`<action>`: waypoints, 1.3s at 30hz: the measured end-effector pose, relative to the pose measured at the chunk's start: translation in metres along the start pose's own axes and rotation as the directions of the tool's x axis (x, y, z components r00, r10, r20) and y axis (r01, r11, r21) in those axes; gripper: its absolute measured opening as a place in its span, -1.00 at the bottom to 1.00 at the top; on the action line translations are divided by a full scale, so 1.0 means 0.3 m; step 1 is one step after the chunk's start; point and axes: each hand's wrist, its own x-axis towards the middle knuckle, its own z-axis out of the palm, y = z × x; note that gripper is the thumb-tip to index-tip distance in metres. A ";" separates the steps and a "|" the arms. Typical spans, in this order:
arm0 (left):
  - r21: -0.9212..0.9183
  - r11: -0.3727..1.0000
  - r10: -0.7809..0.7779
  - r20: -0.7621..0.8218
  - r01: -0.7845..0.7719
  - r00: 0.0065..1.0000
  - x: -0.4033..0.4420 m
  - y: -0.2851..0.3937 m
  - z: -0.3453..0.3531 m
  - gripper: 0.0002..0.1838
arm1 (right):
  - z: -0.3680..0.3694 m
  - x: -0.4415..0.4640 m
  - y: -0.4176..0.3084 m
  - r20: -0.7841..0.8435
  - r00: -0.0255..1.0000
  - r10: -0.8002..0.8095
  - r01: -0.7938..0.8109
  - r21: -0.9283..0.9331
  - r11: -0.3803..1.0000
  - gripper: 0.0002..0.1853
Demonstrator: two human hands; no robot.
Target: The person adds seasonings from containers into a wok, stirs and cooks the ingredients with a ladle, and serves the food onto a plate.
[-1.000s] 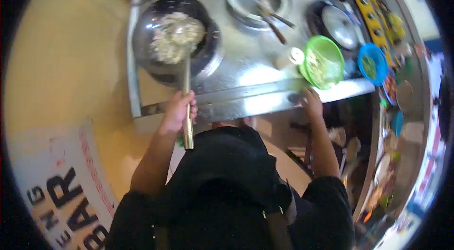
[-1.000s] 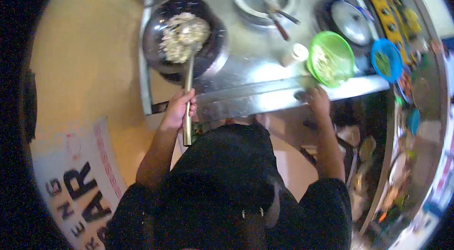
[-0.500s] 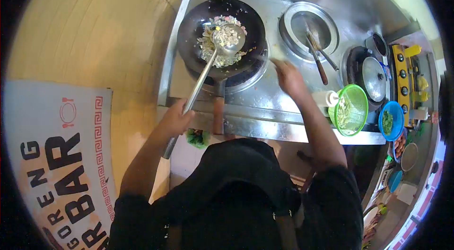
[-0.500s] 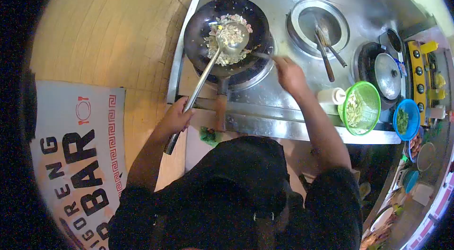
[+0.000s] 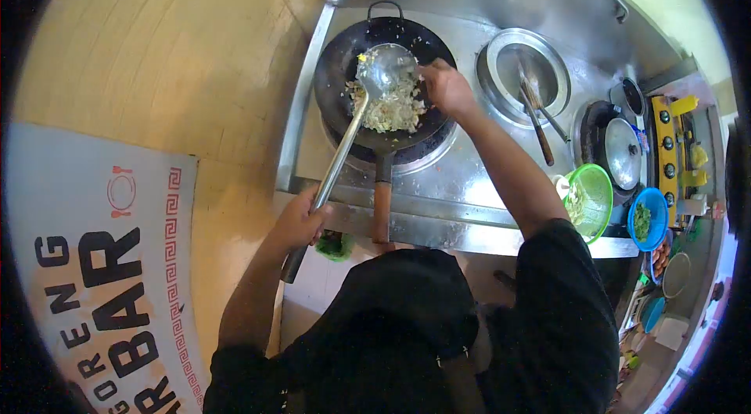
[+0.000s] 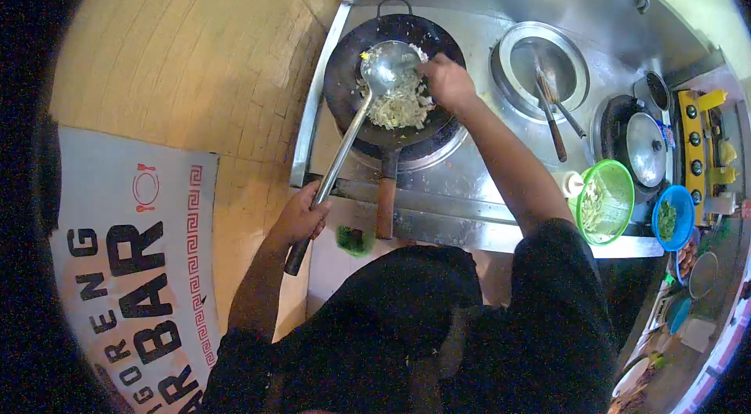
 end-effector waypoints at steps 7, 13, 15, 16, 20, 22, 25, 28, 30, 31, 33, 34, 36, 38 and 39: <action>-0.035 0.998 0.050 -0.002 -0.050 0.999 0.024 -0.009 -0.028 -0.61 | -0.016 0.004 -0.039 0.161 0.987 0.026 -0.018 -0.051 0.999 -0.72; 0.072 0.996 0.043 0.010 -0.043 0.999 0.017 0.000 -0.041 -0.58 | -0.085 0.155 -0.103 0.087 0.963 0.255 -0.249 -0.067 0.966 -0.75; 0.128 0.990 0.059 -0.009 -0.057 0.998 0.027 0.009 -0.039 -0.56 | -0.065 0.179 -0.113 0.044 0.967 0.253 -0.246 -0.116 0.962 -0.75; 0.141 0.987 0.082 0.010 -0.082 0.997 0.028 0.007 -0.043 -0.53 | -0.055 0.171 -0.116 0.042 0.966 0.257 -0.250 -0.120 0.961 -0.75; 0.092 0.993 0.077 0.030 -0.080 0.997 0.040 -0.023 -0.075 -0.52 | -0.116 0.115 -0.152 0.227 0.974 0.012 0.038 -0.214 0.976 -0.68; 0.107 0.991 0.078 0.057 -0.084 0.995 0.034 -0.018 -0.088 -0.52 | -0.132 0.128 -0.110 -0.067 0.983 -0.171 0.155 -0.193 0.969 -0.68; 0.124 0.989 0.067 0.081 -0.076 0.995 0.022 -0.012 -0.100 -0.52 | -0.171 0.145 -0.122 -0.006 0.991 -0.132 0.129 -0.167 0.978 -0.66; 0.128 0.987 0.087 0.061 -0.095 0.994 0.020 -0.030 -0.112 -0.53 | -0.109 0.136 -0.090 0.193 0.981 0.024 0.022 -0.235 0.972 -0.67; 0.136 0.984 0.111 0.041 -0.116 0.993 0.009 -0.022 -0.117 -0.52 | -0.099 0.114 -0.098 0.360 0.919 0.163 -0.056 -0.291 0.955 -0.68; 0.229 0.966 0.124 0.002 -0.122 0.992 0.003 -0.013 -0.114 -0.53 | -0.094 0.096 -0.100 0.211 0.963 0.170 -0.125 -0.208 0.970 -0.68; 0.309 0.943 0.137 -0.033 -0.121 0.990 0.000 -0.016 -0.102 -0.53 | -0.091 0.080 -0.105 -0.022 0.975 0.223 -0.223 -0.021 0.975 -0.68; 0.349 0.924 0.177 -0.032 -0.155 0.984 0.001 -0.023 -0.102 -0.53 | -0.056 0.067 -0.097 -0.016 0.974 0.228 -0.228 -0.019 0.973 -0.68; 0.397 0.896 0.231 -0.031 -0.200 0.973 0.017 -0.038 -0.116 -0.53 | 0.006 0.068 -0.069 0.337 0.911 0.239 -0.175 -0.209 0.962 -0.68; 0.511 0.806 0.377 -0.052 -0.299 0.925 0.033 -0.067 -0.123 -0.54 | -0.004 0.036 -0.078 0.285 0.945 0.164 -0.115 -0.181 0.977 -0.70; 0.510 0.806 0.377 -0.051 -0.301 0.925 0.039 -0.069 -0.119 -0.54 | -0.016 0.030 -0.089 0.127 0.978 0.165 -0.144 -0.158 0.977 -0.71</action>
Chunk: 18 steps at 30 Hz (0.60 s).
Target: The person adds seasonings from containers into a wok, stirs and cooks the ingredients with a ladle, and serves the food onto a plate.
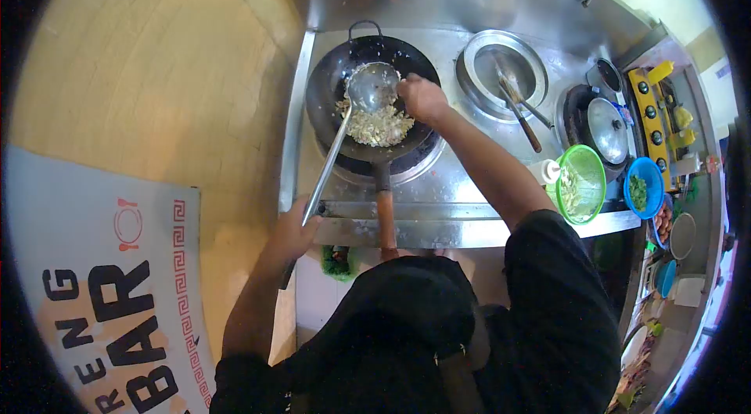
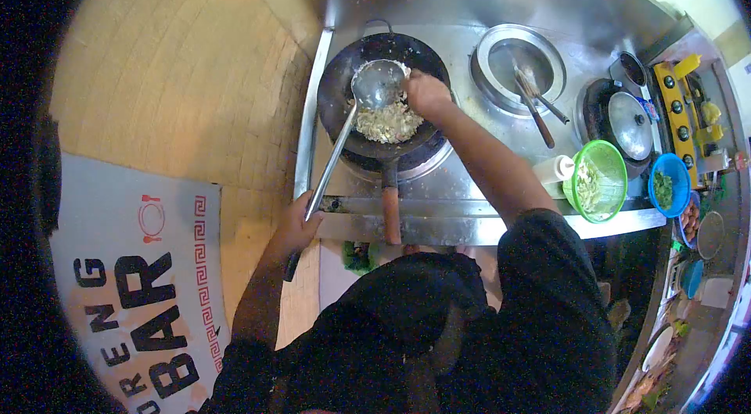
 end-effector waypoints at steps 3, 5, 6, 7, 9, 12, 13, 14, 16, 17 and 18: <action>0.083 0.994 0.078 -0.098 -0.070 0.992 -0.016 0.017 0.012 -0.54 | 0.069 -0.016 0.039 -0.043 0.999 -0.008 0.008 0.003 1.000 -0.77; 0.183 0.981 -0.063 0.010 0.060 0.998 0.005 0.038 0.001 -0.54 | 0.065 -0.014 0.051 -0.103 0.989 -0.102 0.090 -0.114 0.989 -0.72; 0.183 0.982 -0.056 0.008 0.054 0.998 0.014 0.037 0.001 -0.54 | 0.045 -0.007 0.055 -0.108 0.989 -0.101 0.088 -0.119 0.989 -0.72; 0.186 0.982 0.004 -0.028 0.001 1.000 0.017 0.030 0.011 -0.55 | 0.030 -0.006 0.060 -0.068 0.997 -0.038 0.031 -0.105 0.994 -0.70; 0.197 0.979 0.053 -0.045 -0.043 0.998 -0.012 0.049 0.020 -0.55 | 0.023 -0.039 0.047 0.026 0.995 0.095 -0.093 -0.064 0.994 -0.63; 0.180 0.984 0.014 -0.044 -0.006 0.999 -0.004 0.079 0.000 -0.56 | 0.030 -0.063 0.040 -0.027 0.998 0.057 -0.057 -0.008 0.998 -0.67; 0.195 0.980 0.068 -0.097 -0.048 0.993 -0.001 0.070 0.006 -0.57 | 0.021 -0.079 0.032 -0.218 0.976 0.000 0.001 0.006 1.000 -0.71; 0.207 0.975 0.112 -0.146 -0.080 0.983 -0.013 0.076 0.018 -0.57 | 0.023 -0.082 0.036 -0.135 0.990 0.032 -0.039 -0.046 0.998 -0.67; 0.216 0.976 0.037 -0.100 -0.014 0.994 -0.021 0.096 0.011 -0.57 | 0.039 -0.114 0.029 -0.004 0.994 0.108 -0.108 -0.050 0.993 -0.66; 0.221 0.974 -0.023 -0.076 0.040 0.997 0.003 0.115 0.003 -0.57 | 0.018 -0.108 0.031 0.109 0.979 0.172 -0.164 -0.079 0.983 -0.65; 0.221 0.974 -0.021 -0.075 0.038 0.997 0.018 0.116 0.005 -0.57 | -0.019 -0.148 0.017 0.057 0.981 0.187 -0.188 0.008 0.982 -0.65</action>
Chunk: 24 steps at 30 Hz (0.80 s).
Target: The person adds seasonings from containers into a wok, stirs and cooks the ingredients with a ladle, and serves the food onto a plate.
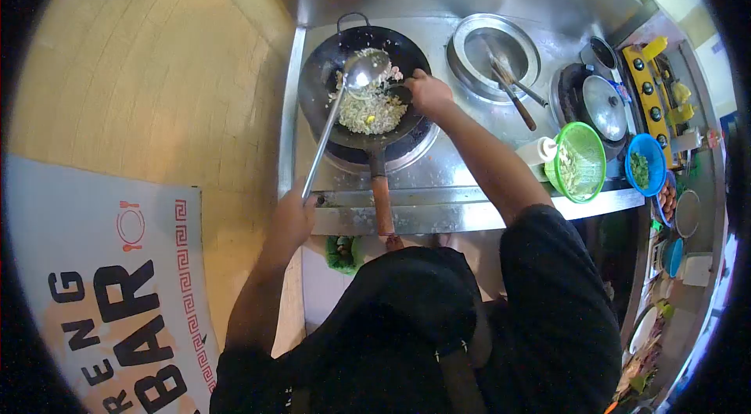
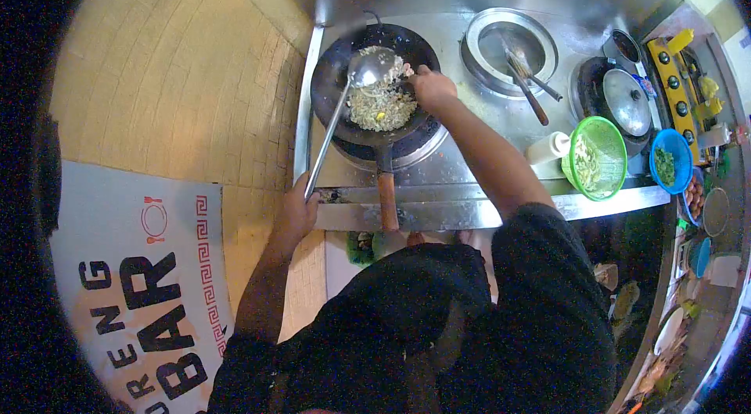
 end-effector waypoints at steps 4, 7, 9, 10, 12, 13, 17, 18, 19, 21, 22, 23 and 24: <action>0.031 0.997 0.074 -0.201 -0.069 0.977 0.064 -0.128 0.105 -0.59 | -0.038 -0.335 0.119 -0.159 0.964 0.215 -0.151 0.341 0.928 -0.65; -0.176 0.984 -0.054 -0.157 0.025 0.986 0.101 -0.122 0.132 -0.69 | 0.058 -0.767 0.300 0.013 0.913 0.407 -0.390 0.314 0.865 -0.71; -0.391 0.881 -0.265 0.055 0.265 0.963 0.105 -0.096 0.153 -0.76 | 0.166 -1.031 0.405 -0.021 0.908 0.419 -0.365 0.454 0.813 -0.75; -0.562 0.782 -0.246 0.116 0.268 0.962 0.101 -0.092 0.163 -0.81 | 0.223 -1.111 0.472 0.051 0.902 0.430 -0.422 0.326 0.846 -0.81; -0.733 0.622 -0.206 0.185 0.274 0.961 0.103 -0.075 0.194 -0.83 | 0.289 -1.199 0.550 -0.061 0.910 0.411 -0.381 0.271 0.884 -0.84; -0.735 0.621 -0.205 0.183 0.272 0.962 0.106 -0.062 0.218 -0.83 | 0.313 -1.221 0.588 -0.169 0.913 0.372 -0.336 0.210 0.918 -0.86; -0.847 0.477 -0.137 0.194 0.236 0.971 0.106 0.046 0.301 -0.74 | 0.330 -1.227 0.615 -0.454 0.856 0.248 -0.253 0.050 0.966 -0.84; -0.873 0.418 -0.123 0.221 0.252 0.968 0.113 0.068 0.310 -0.74 | 0.331 -1.225 0.606 -0.456 0.853 0.254 -0.258 0.056 0.965 -0.84; -0.870 0.423 -0.115 0.227 0.254 0.967 0.122 0.083 0.312 -0.74 | 0.329 -1.230 0.595 -0.468 0.825 0.316 -0.308 0.096 0.947 -0.81; -0.872 0.398 -0.105 0.265 0.284 0.959 0.144 0.137 0.341 -0.75 | 0.263 -1.222 0.514 -0.439 0.739 0.512 -0.431 0.277 0.859 -0.71; -0.863 0.423 -0.125 0.247 0.277 0.961 0.149 0.161 0.354 -0.77 | 0.181 -1.188 0.449 -0.340 0.707 0.620 -0.484 0.408 0.774 -0.69; -0.861 0.418 -0.120 0.264 0.290 0.957 0.157 0.157 0.377 -0.77 | 0.125 -1.156 0.394 -0.223 0.671 0.707 -0.528 0.526 0.667 -0.67; -0.879 0.365 -0.106 0.287 0.306 0.952 0.174 0.138 0.398 -0.78 | 0.118 -1.138 0.362 -0.220 0.669 0.710 -0.535 0.520 0.665 -0.67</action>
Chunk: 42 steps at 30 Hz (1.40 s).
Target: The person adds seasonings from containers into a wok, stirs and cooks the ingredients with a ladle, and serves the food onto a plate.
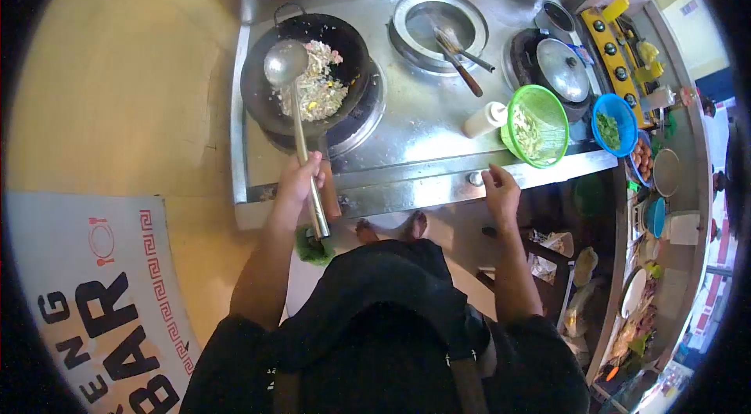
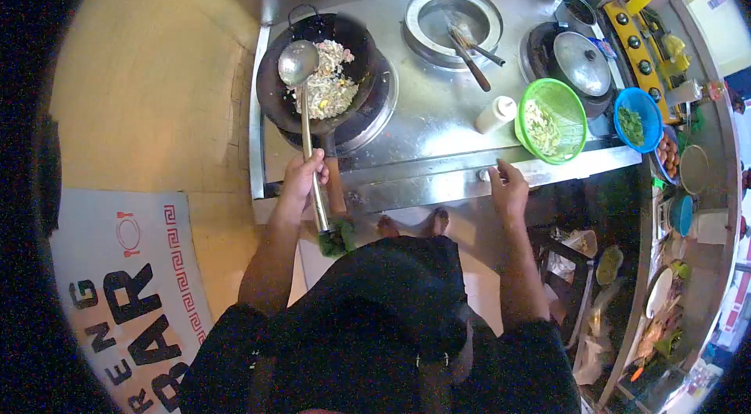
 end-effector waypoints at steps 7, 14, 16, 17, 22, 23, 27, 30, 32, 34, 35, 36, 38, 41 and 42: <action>-0.059 0.994 -0.090 0.086 0.095 0.992 0.057 -0.058 0.145 -0.77 | 0.236 -0.135 -0.509 0.827 0.547 -0.134 -0.647 0.519 0.558 -0.36; 0.583 0.791 0.452 -0.358 -0.183 0.817 -0.084 -0.271 -0.051 -0.47 | 0.245 0.030 -0.619 0.673 0.670 -0.312 0.119 0.318 0.941 -0.47; 0.053 0.995 -0.062 -0.307 0.082 0.950 -0.152 -0.306 -0.059 -0.52 | 0.258 0.077 -0.632 0.594 0.717 -0.363 0.391 0.088 0.916 -0.33; -0.405 0.820 -0.421 0.051 0.405 0.905 -0.155 -0.295 -0.041 -0.56 | 0.288 0.118 -0.646 0.566 0.680 -0.466 0.547 0.032 0.837 -0.32; -0.508 0.791 -0.240 0.254 0.341 0.937 -0.017 -0.276 -0.022 -0.80 | -0.009 0.012 -0.822 0.773 0.545 -0.326 0.770 -0.307 0.559 -0.30; -0.424 0.852 -0.212 0.258 0.308 0.943 0.004 -0.308 -0.025 -0.84 | -0.075 -0.020 -0.814 0.785 0.553 -0.279 0.778 -0.367 0.509 -0.29; -0.467 0.859 -0.142 0.175 0.209 0.974 -0.234 -0.103 0.164 -0.83 | -0.156 -0.023 -0.763 0.732 0.612 -0.301 0.790 -0.543 0.285 -0.30; -0.562 0.794 -0.147 0.195 0.233 0.970 -0.223 -0.098 0.193 -0.84 | -0.254 0.065 -0.856 0.684 0.562 -0.465 0.812 -0.564 0.153 -0.35; -0.570 0.783 -0.156 0.208 0.249 0.966 -0.147 -0.132 0.161 -0.84 | -0.361 0.044 -0.923 0.704 0.560 -0.436 0.812 -0.570 0.123 -0.40; -0.535 0.806 -0.163 0.209 0.252 0.964 -0.144 -0.119 0.156 -0.81 | -0.449 0.017 -0.970 0.721 0.568 -0.397 0.805 -0.588 0.082 -0.39; -0.533 0.808 -0.158 0.215 0.252 0.964 -0.143 -0.118 0.155 -0.81 | -0.448 -0.001 -0.972 0.716 0.573 -0.398 0.800 -0.595 0.082 -0.39; -0.561 0.789 -0.143 0.226 0.249 0.963 -0.140 -0.117 0.151 -0.81 | -0.440 -0.023 -0.977 0.719 0.602 -0.346 0.786 -0.610 0.099 -0.39; -0.590 0.766 -0.138 0.239 0.256 0.961 -0.146 -0.144 0.143 -0.81 | -0.360 -0.019 -0.907 0.705 0.638 -0.311 0.768 -0.612 0.188 -0.41; -0.594 0.774 -0.084 0.250 0.221 0.965 -0.106 -0.170 0.150 -0.85 | -0.013 0.072 -0.686 0.624 0.648 -0.437 0.761 -0.552 0.341 -0.42; -0.600 0.773 -0.100 0.207 0.207 0.973 -0.099 -0.181 0.155 -0.86 | 0.067 0.079 -0.679 0.634 0.653 -0.414 0.751 -0.475 0.458 -0.43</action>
